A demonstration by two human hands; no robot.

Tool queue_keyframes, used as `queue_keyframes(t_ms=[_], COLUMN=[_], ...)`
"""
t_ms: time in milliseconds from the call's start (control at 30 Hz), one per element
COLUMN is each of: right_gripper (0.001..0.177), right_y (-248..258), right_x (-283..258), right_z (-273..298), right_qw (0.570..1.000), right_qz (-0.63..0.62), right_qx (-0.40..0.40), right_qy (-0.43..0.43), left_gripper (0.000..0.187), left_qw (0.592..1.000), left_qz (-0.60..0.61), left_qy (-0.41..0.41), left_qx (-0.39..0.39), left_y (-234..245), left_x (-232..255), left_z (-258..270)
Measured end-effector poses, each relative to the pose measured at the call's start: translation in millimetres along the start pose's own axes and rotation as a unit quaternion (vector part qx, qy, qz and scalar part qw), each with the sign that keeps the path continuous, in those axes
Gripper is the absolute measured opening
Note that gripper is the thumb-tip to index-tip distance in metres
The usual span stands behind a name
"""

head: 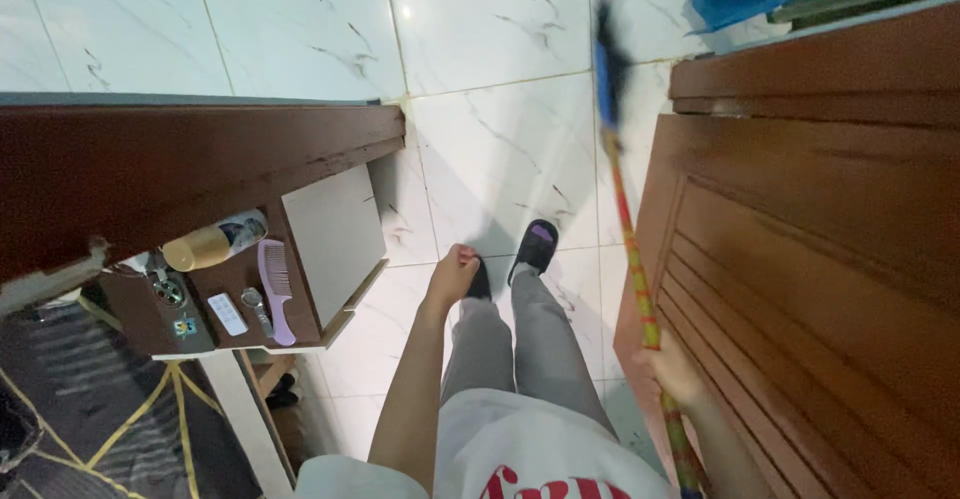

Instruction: Sweeping a tiled floor using a broom and moving chairs to reach under them.

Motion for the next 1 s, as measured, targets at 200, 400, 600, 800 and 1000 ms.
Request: queue_keyframes(t_ms=[200,400,600,800,1000], right_gripper=[0.019,0.032,0.017,0.009,0.012], right_y=[-32.1,-77.0,-95.3,-49.6,7.1], right_x=[-65.3,-305.7,-463.7,-524.5,-483.6], right_z=[-121.4,-175.3,-176.0,-99.1,-156.6], right_qw=[0.948,0.917,0.961,0.988,0.995], right_qz=[-0.258,-0.313,-0.165,-0.043,0.007], right_qx=[-0.182,-0.246,-0.218,-0.085,0.103], right_qy=[0.037,0.000,0.038,0.122,0.011], left_gripper=[0.035,0.037,0.037,0.037,0.032], left_qw=[0.998,0.989,0.987,0.992,0.998], left_qz=[0.014,-0.073,-0.085,-0.054,0.029], left_qy=[0.051,0.129,0.132,0.114,0.049], left_qx=[0.015,0.021,0.029,0.014,-0.005], left_y=[33.1,80.5,136.5,182.3,185.5], left_x=[44.5,13.5,19.5,105.1,172.7], left_z=[-19.8,-57.3,-108.2,-187.0,-250.7])
Point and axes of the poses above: each hand's wrist, its own z-axis away from the middle knuckle, its own y-axis out of the back of the hand, x = y × z, the point moved 1 cm from there along -z, towards the middle knuckle, and after that the axes turned 11 degrees about x, right-handed, at the moved point
